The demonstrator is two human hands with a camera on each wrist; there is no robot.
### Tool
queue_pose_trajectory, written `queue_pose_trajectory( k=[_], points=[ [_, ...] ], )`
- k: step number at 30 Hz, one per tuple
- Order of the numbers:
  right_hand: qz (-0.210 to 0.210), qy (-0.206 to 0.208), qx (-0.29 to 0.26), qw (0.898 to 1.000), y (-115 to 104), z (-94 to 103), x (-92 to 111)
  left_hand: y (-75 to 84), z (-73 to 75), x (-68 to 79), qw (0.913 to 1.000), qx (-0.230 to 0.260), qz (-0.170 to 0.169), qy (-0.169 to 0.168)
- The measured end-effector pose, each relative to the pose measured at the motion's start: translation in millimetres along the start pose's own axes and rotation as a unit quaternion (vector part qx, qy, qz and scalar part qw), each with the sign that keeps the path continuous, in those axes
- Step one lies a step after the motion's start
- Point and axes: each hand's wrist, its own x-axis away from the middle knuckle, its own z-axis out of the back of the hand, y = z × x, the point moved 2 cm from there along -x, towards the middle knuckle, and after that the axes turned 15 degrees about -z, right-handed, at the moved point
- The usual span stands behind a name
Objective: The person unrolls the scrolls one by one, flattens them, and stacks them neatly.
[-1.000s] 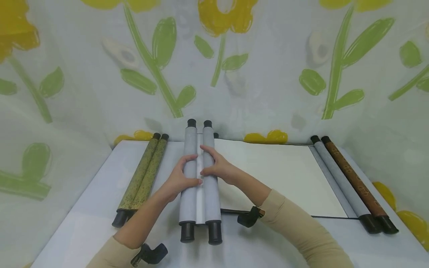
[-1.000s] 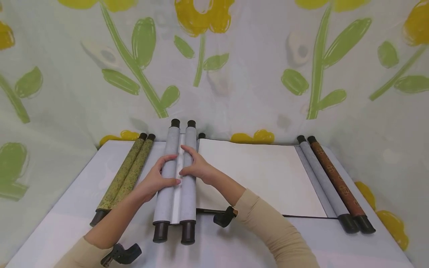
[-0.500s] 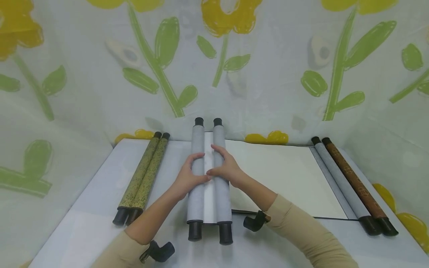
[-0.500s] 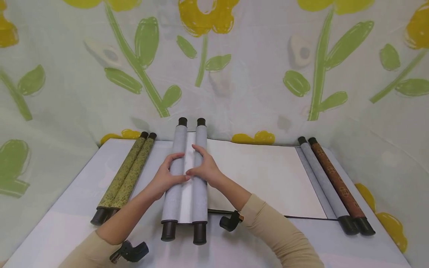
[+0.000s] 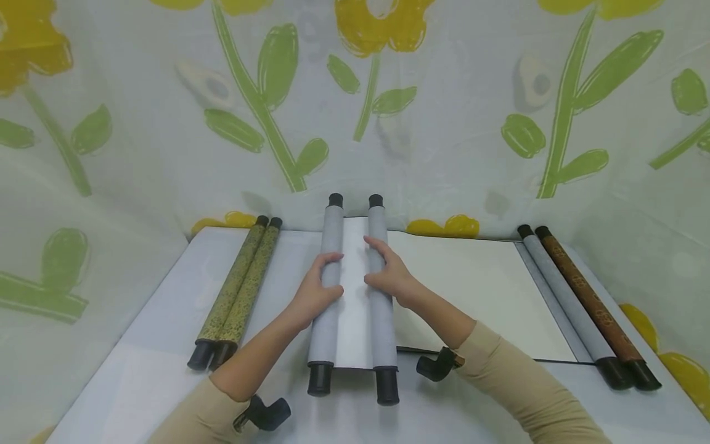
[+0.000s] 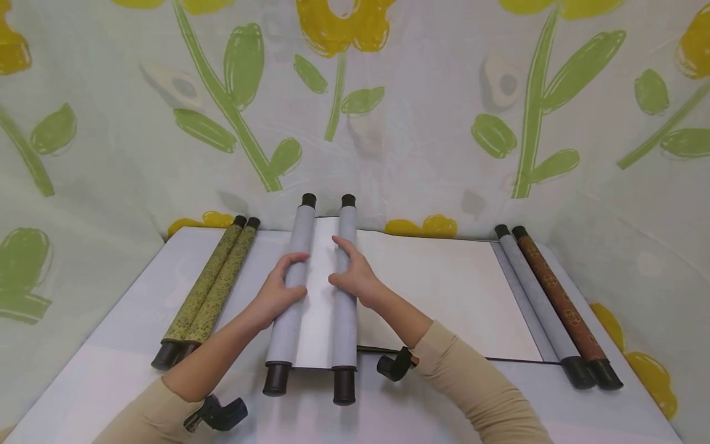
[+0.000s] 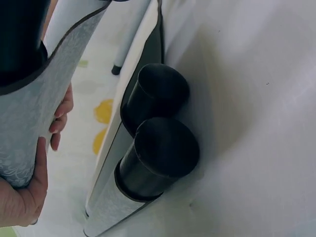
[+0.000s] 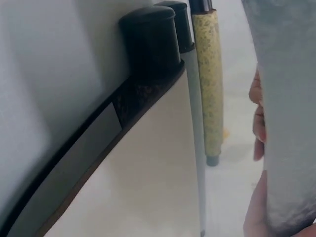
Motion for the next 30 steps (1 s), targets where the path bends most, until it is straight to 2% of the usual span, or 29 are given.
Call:
queue_pose_trajectory(
  k=[3, 10, 14, 21, 26, 30],
  points=[
    [-0.006, 0.011, 0.001, 1.0, 1, 2.3, 1, -1.8, -1.3, -1.0, 1.0, -0.005, -0.001, -0.002],
    [0.041, 0.018, 0.018, 0.999, 6, 7.8, 2, -5.9, -4.9, -3.2, 0.9999, 0.0, -0.013, 0.0],
    [0.048, 0.011, 0.019, 0.999, 6, 11.3, 3, -3.9, -6.4, -4.1, 0.9997, -0.008, -0.024, -0.005],
    [0.023, 0.005, 0.009, 1.0, 8, 17.5, 7, -2.1, -9.7, -5.5, 0.9997, -0.016, -0.013, -0.009],
    [0.004, 0.023, 0.03, 0.999, 11, 25.4, 9, -2.4, -12.0, -7.3, 0.9995, -0.031, -0.002, -0.008],
    [-0.006, 0.036, 0.032, 0.999, 14, 33.4, 9, -0.5, -12.1, -8.7, 0.9988, -0.046, -0.015, -0.006]
  ],
)
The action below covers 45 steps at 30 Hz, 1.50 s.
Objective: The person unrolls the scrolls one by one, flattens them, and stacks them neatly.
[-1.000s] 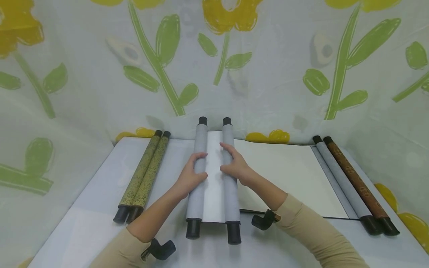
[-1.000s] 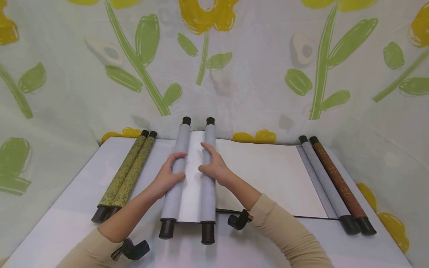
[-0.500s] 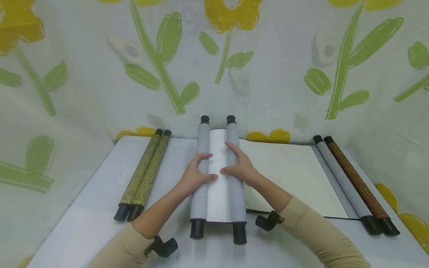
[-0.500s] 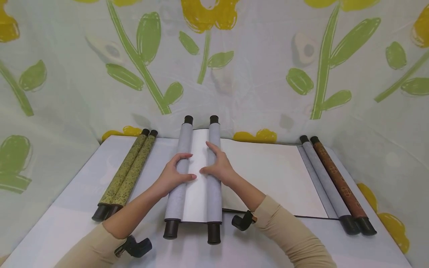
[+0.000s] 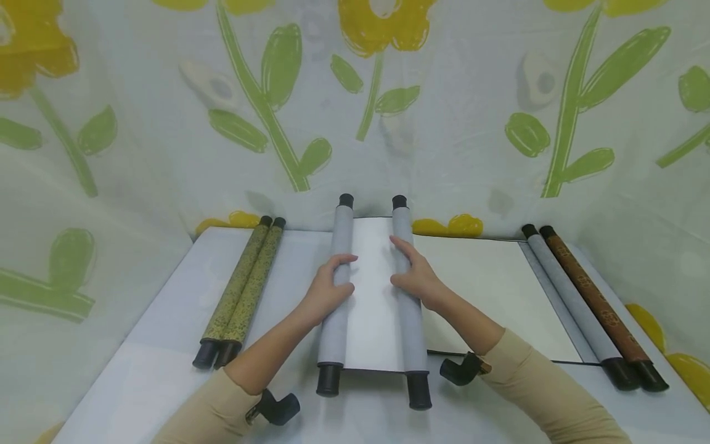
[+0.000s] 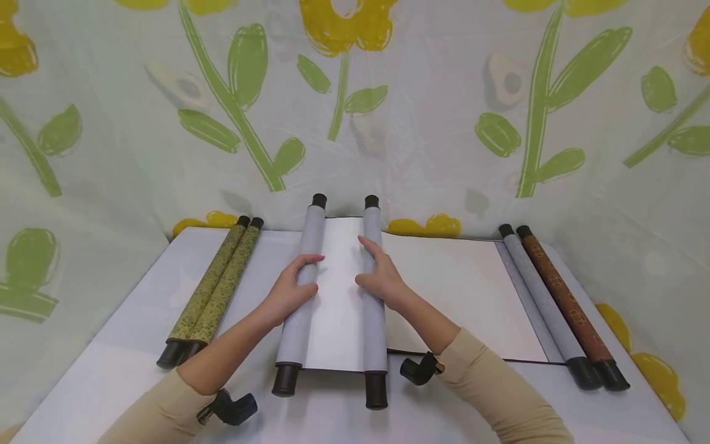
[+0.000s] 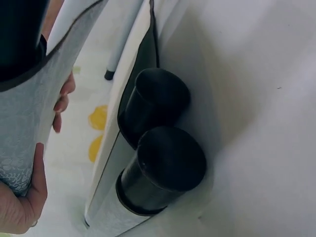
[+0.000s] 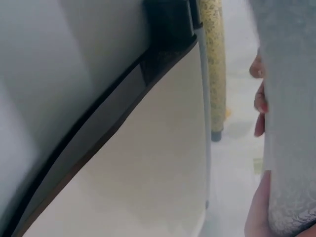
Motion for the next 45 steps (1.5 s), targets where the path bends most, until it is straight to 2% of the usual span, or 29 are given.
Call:
queue_pose_trajectory(
  k=[6, 14, 20, 29, 38, 45],
  points=[
    [0.007, -0.002, -0.003, 1.0, 9, 10.2, 1, 2.6, -2.6, -0.7, 0.9999, 0.01, -0.011, -0.002],
    [0.017, 0.002, 0.001, 1.0, 13, 19.7, 3, 6.8, -8.0, 0.1, 0.9998, 0.015, -0.009, -0.003],
    [0.009, 0.011, 0.014, 1.0, 15, 24.9, 6, 10.8, -8.0, 0.8, 0.9998, 0.011, -0.013, -0.004],
    [0.031, 0.011, 0.014, 0.999, 16, 35.2, 13, 12.5, -5.7, 1.6, 0.9996, 0.009, -0.024, -0.01],
    [0.029, 0.012, 0.024, 0.999, 15, 41.6, 16, 12.8, -7.7, 0.7, 0.9997, 0.01, 0.014, -0.015],
    [0.034, -0.006, 0.019, 0.999, 17, 41.4, 16, 10.4, -6.5, 1.3, 0.9999, -0.009, -0.002, -0.009]
  ],
)
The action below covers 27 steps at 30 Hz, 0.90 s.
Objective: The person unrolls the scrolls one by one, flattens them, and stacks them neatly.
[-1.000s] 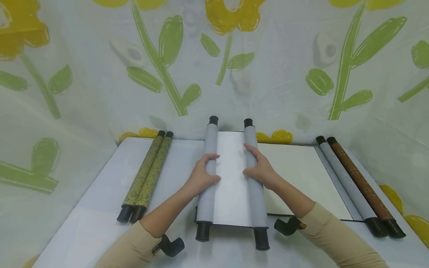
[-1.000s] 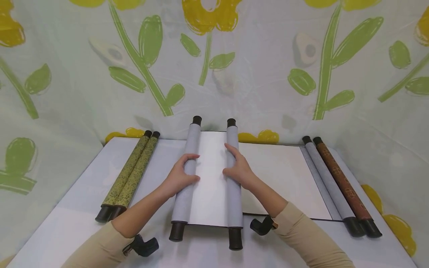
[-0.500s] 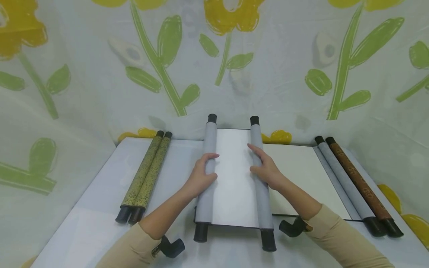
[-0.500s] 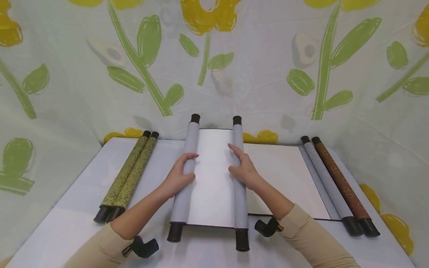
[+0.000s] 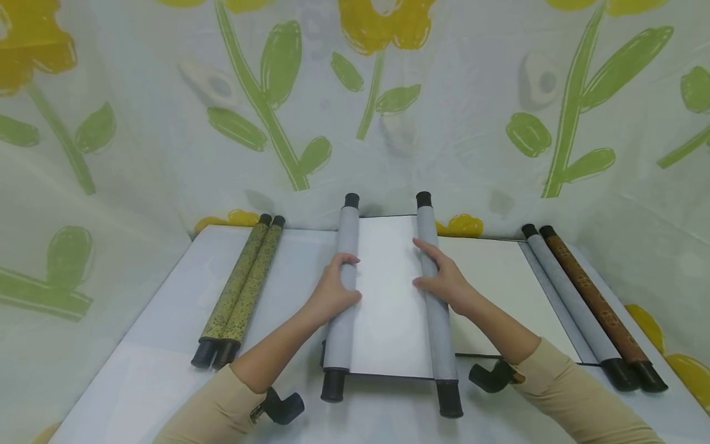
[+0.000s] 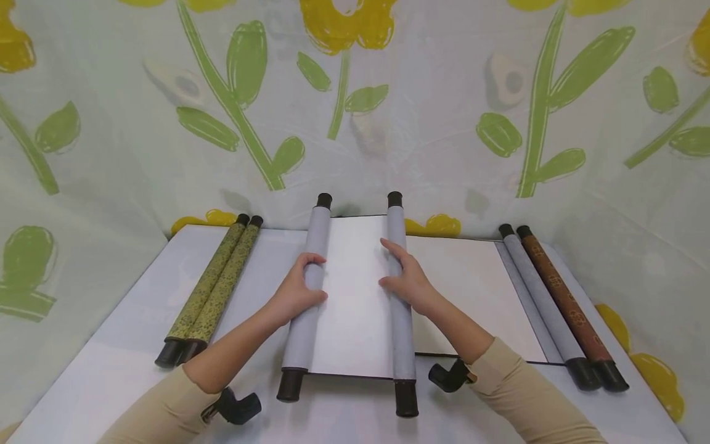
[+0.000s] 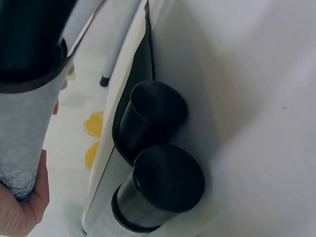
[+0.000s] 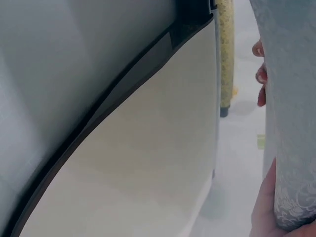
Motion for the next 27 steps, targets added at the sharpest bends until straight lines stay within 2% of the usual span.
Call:
queue_pose_trajectory(
  k=[6, 10, 18, 27],
  points=[
    [0.003, -0.012, 0.013, 1.0, 6, 7.3, 1, -3.7, 4.0, 1.5, 0.9998, 0.005, -0.02, 0.008],
    [0.001, -0.01, 0.017, 1.0, 12, 12.9, 2, -6.8, 6.8, 2.7, 0.9996, 0.006, -0.025, -0.004],
    [0.009, 0.015, 0.022, 1.0, 13, 16.4, 2, -14.5, 6.4, 2.7, 1.0, -0.002, 0.003, -0.005],
    [0.013, 0.031, 0.037, 0.999, 12, 23.6, 7, -9.8, 9.1, 4.1, 0.9996, -0.023, 0.01, -0.009]
  ],
)
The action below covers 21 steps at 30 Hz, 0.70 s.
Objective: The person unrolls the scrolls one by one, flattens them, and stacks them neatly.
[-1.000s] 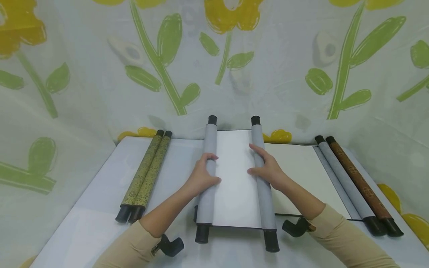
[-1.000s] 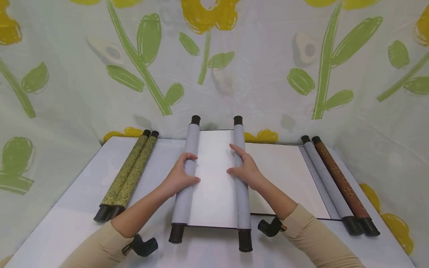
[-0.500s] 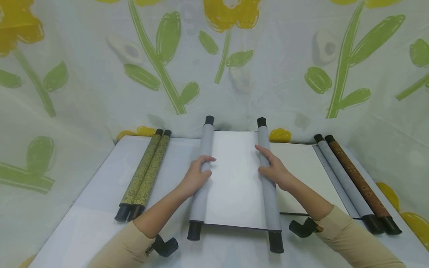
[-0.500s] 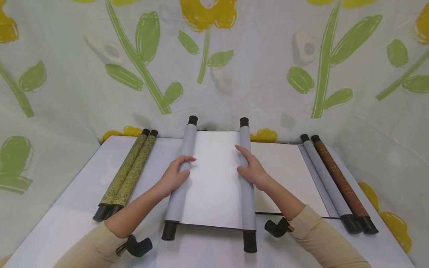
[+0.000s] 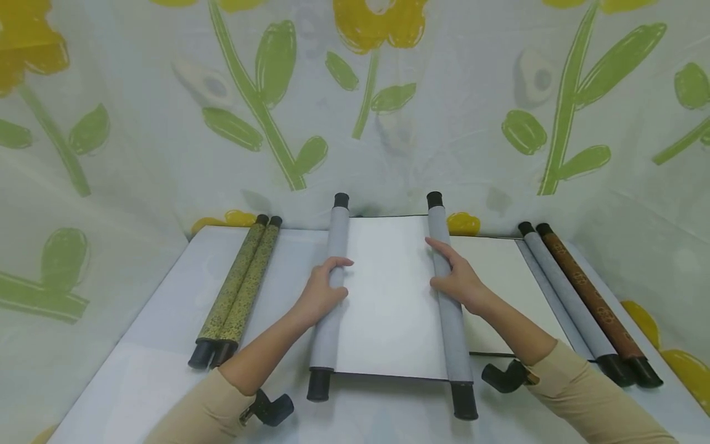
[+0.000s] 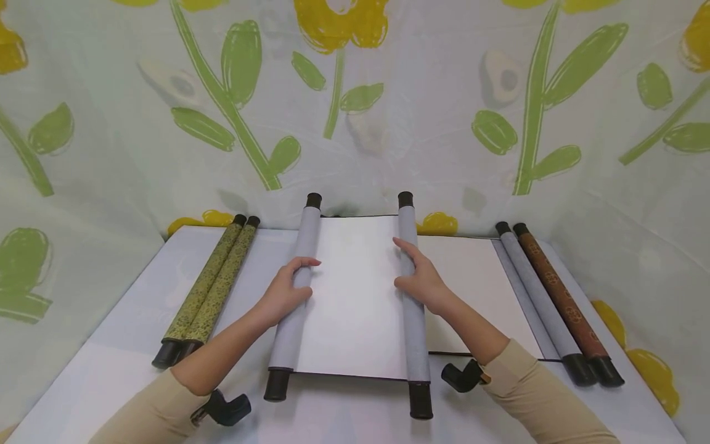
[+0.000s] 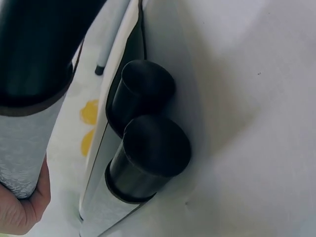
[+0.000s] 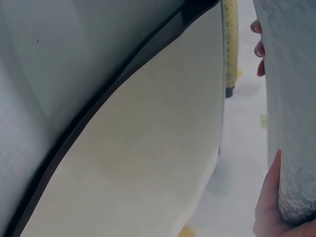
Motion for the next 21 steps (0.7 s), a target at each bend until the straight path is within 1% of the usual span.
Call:
queue_pose_trajectory(
  k=[4, 7, 8, 12, 15, 19, 21],
  points=[
    [0.003, -0.001, -0.003, 1.0, 3, 4.2, 0, 1.3, 2.5, 1.1, 0.9999, -0.009, -0.002, -0.009],
    [-0.006, -0.008, -0.008, 1.0, 7, 7.0, -1, 0.6, 3.7, 2.3, 0.9997, -0.015, 0.003, -0.02],
    [-0.011, -0.01, -0.01, 1.0, 9, 7.9, -1, 0.0, 4.1, 2.6, 0.9997, -0.013, 0.006, -0.022],
    [-0.02, -0.019, -0.027, 0.999, 14, 11.7, -1, -3.3, 4.7, 2.9, 0.9998, 0.005, -0.002, -0.018],
    [-0.007, -0.022, -0.035, 0.999, 15, 13.6, -1, -4.2, 5.0, 2.5, 0.9999, 0.013, -0.005, -0.011],
    [0.007, -0.021, -0.03, 0.999, 13, 14.8, 0, -4.4, 5.2, 1.7, 0.9999, 0.004, -0.007, -0.008],
    [0.008, -0.021, -0.029, 0.999, 13, 15.2, 1, -3.7, 5.9, 1.3, 0.9999, -0.001, -0.009, -0.007]
  ],
)
